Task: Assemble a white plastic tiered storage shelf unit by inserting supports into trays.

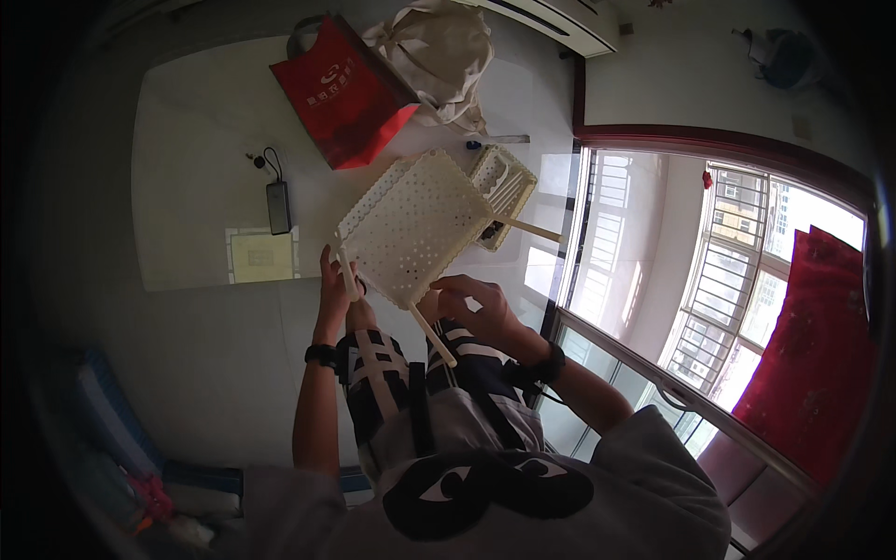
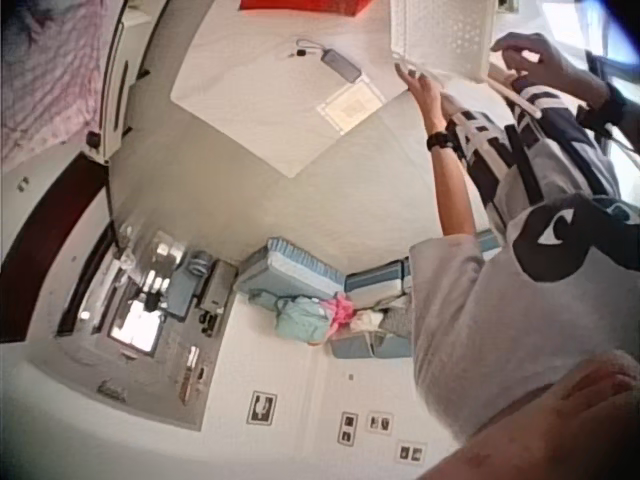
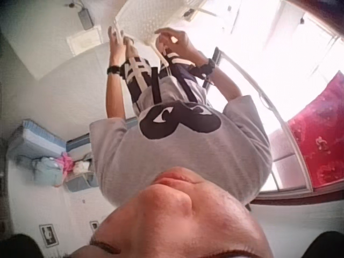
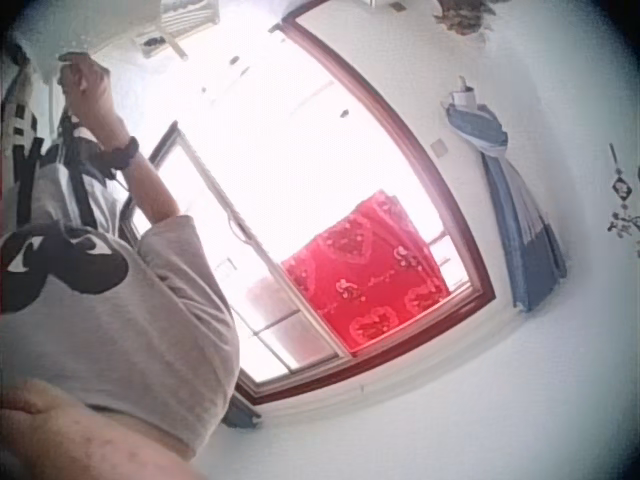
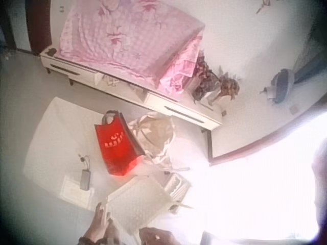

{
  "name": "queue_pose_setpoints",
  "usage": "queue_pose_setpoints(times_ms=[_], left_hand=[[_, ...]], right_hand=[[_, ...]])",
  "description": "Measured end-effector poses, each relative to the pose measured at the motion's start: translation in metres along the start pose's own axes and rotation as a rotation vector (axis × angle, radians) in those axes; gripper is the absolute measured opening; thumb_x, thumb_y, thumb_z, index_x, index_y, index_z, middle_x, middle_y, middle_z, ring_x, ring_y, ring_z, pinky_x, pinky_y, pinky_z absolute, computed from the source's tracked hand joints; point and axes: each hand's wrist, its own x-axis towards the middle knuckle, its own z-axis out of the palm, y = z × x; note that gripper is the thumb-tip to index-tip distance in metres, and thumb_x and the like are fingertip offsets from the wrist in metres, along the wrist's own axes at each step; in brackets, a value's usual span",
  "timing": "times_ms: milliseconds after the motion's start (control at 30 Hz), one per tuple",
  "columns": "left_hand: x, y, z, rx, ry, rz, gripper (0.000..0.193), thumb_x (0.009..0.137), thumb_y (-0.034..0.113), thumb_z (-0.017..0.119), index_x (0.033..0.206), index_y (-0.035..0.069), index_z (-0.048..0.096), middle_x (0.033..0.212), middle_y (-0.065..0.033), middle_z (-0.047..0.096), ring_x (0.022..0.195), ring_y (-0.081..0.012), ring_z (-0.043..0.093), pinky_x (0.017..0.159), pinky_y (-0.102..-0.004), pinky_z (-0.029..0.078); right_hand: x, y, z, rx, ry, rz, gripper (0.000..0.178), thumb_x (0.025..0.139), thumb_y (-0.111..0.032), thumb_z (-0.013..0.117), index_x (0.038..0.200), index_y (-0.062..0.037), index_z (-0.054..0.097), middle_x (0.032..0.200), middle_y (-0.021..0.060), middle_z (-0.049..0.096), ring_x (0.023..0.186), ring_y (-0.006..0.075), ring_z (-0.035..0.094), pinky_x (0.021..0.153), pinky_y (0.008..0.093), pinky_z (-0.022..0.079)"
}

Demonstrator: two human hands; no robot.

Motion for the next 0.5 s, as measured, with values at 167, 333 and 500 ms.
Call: queue_pose_setpoints(times_ms=[167, 333, 500], left_hand=[[-0.004, -0.028, 0.004, 0.126, -0.025, -0.181, 0.056, 0.097, 0.03, 0.053, 0.141, 0.005, 0.031, 0.115, -0.0077, 0.054, 0.102, -0.0167, 0.057, 0.083, -0.0316, 0.051], [-0.062, -0.04, 0.053, -0.279, 0.249, -0.4, 0.062, 0.099, 0.05, 0.039, 0.145, 0.01, 0.027, 0.128, -0.0105, 0.049, 0.11, -0.0224, 0.054, 0.089, -0.0368, 0.046], [-0.102, -0.067, 0.124, -0.003, 0.243, -0.488, 0.061, 0.099, 0.052, 0.037, 0.141, 0.008, 0.034, 0.124, -0.0119, 0.055, 0.102, -0.0237, 0.059, 0.087, -0.0336, 0.043]], right_hand=[[-0.07, 0.134, -0.067, 0.424, 0.304, 0.508, 0.02, 0.093, -0.01, 0.052, 0.109, 0.0005, 0.057, 0.067, 0.0065, 0.06, 0.055, 0.0096, 0.056, 0.048, 0.0249, 0.042], [-0.045, 0.329, -0.105, 0.147, 0.302, 0.65, 0.034, 0.084, -0.017, 0.059, 0.112, 0.0008, 0.058, 0.081, 0.0107, 0.067, 0.068, 0.0186, 0.065, 0.06, 0.032, 0.051], [0.029, 0.462, -0.154, -0.108, 0.195, 0.639, 0.048, 0.082, -0.037, 0.062, 0.104, 0.0051, 0.06, 0.101, 0.0231, 0.065, 0.093, 0.0403, 0.064, 0.08, 0.0469, 0.051]])
